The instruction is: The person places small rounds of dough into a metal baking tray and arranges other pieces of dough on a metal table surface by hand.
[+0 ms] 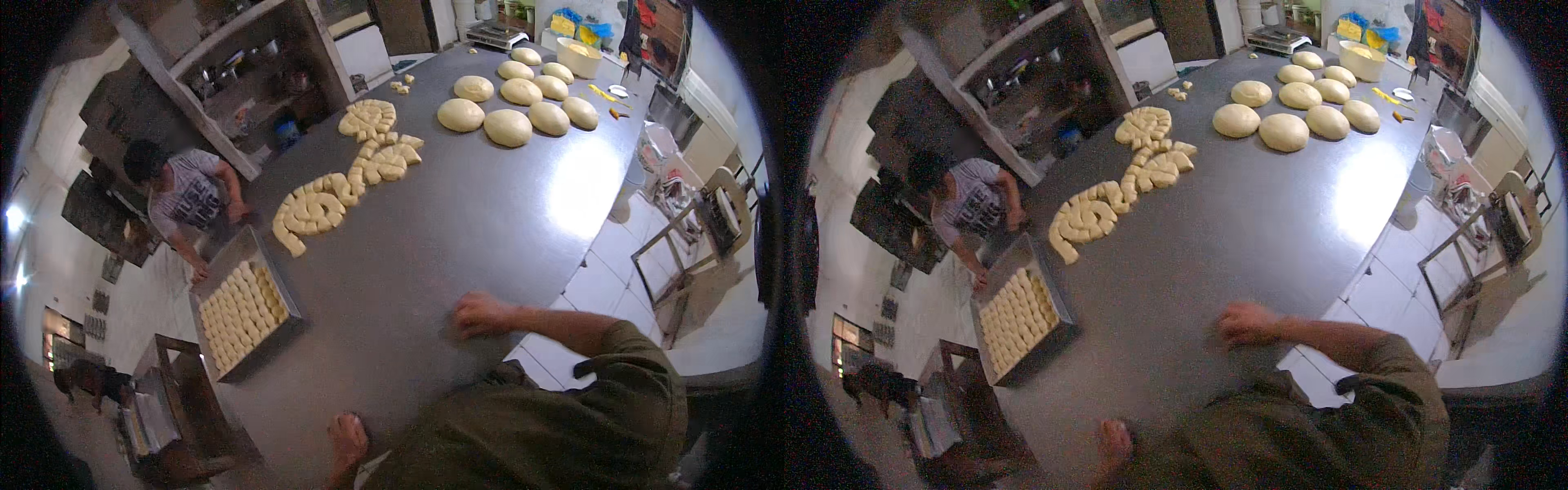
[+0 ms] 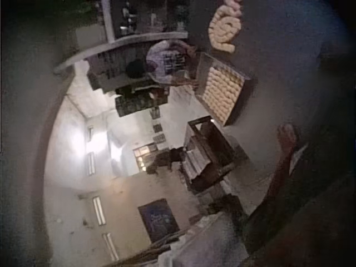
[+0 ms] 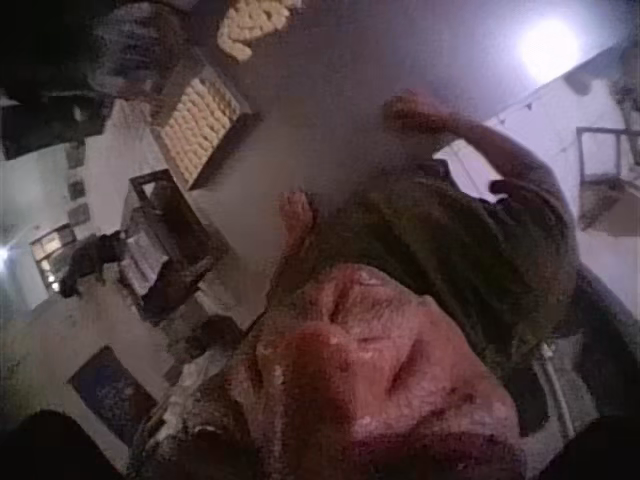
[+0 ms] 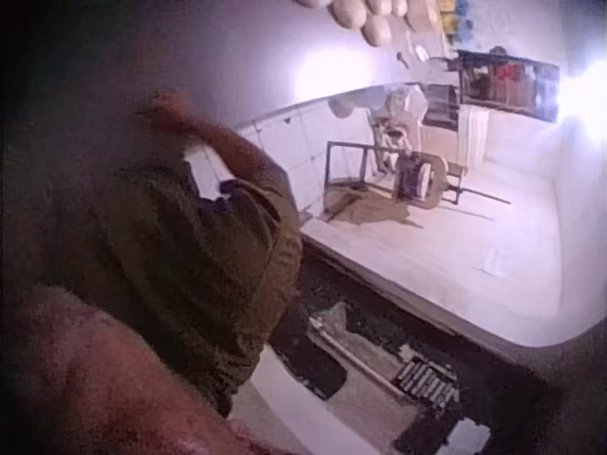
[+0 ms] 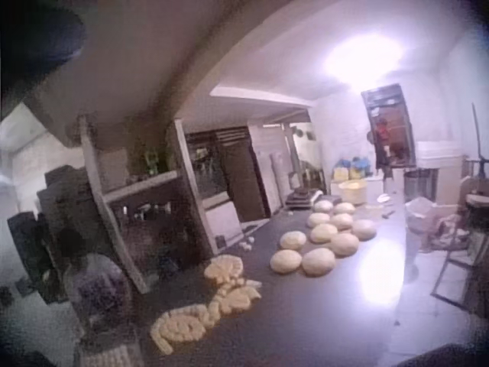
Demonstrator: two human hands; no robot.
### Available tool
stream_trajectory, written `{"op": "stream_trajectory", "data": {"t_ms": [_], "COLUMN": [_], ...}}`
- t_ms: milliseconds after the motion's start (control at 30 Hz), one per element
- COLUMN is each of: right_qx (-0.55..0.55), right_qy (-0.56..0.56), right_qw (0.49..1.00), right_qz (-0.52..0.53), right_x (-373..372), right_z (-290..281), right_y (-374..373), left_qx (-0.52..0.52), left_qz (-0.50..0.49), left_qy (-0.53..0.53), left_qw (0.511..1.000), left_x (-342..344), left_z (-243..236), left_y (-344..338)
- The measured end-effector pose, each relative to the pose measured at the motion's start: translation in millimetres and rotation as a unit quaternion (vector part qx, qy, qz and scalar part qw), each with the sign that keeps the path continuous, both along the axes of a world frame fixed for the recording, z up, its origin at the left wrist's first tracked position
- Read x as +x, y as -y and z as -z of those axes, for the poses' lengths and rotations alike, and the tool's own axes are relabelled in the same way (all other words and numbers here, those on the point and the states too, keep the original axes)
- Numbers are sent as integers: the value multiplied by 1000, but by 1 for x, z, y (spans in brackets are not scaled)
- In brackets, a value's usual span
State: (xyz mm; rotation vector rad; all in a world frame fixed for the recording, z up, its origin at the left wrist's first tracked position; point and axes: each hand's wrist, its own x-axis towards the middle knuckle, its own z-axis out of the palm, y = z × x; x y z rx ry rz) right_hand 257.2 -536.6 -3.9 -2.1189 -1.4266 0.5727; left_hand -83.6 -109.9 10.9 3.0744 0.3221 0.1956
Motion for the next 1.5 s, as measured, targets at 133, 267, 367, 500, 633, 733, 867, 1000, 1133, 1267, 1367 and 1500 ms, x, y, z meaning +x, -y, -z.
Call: {"op": "stream_trajectory", "data": {"t_ms": [133, 267, 367, 500, 633, 733, 867, 1000, 1133, 1267, 1367, 1500], "right_qx": [-82, -75, -69, -17, 13, -48, -15, -14, -10, -85, -19, 16], "right_qy": [175, 104, 40, 189, 204, 213, 172, 196, 157, 299, 322, 315], "right_qw": [960, 976, 992, 963, 965, 970, 954, 963, 959, 928, 933, 906], "right_qz": [202, 175, 100, 192, 167, 108, 245, 184, 237, 204, 161, 281], "right_x": [70, 57, 86, 105, 56, 76, 104, 55, 66, 55, 37, 50], "right_z": [-70, -3, 32, -49, -3, -21, -41, -1, -27, -1, 5, 3], "right_y": [-23, -61, -3, -45, -55, -15, -52, -42, 1, -40, -13, 1], "left_qx": [-57, -183, -141, -90, -108, -66, -78, -86, -19, -48, -135, -168], "left_qz": [-150, -30, -39, -167, -24, -37, -128, 0, -73, -13, 8, -43], "left_qy": [70, 73, 80, 103, 142, 83, 126, 121, 163, 183, 173, 194], "left_qw": [985, 980, 986, 976, 984, 994, 981, 989, 984, 982, 976, 966], "left_x": [100, 97, 32, 114, 98, 50, 140, 99, 79, 131, 86, 87], "left_z": [-6, -1, 35, 0, 7, 14, 0, 16, 15, 14, 2, -14], "left_y": [-27, 28, -25, -23, 7, -35, -29, 2, -54, -33, -31, -22]}}
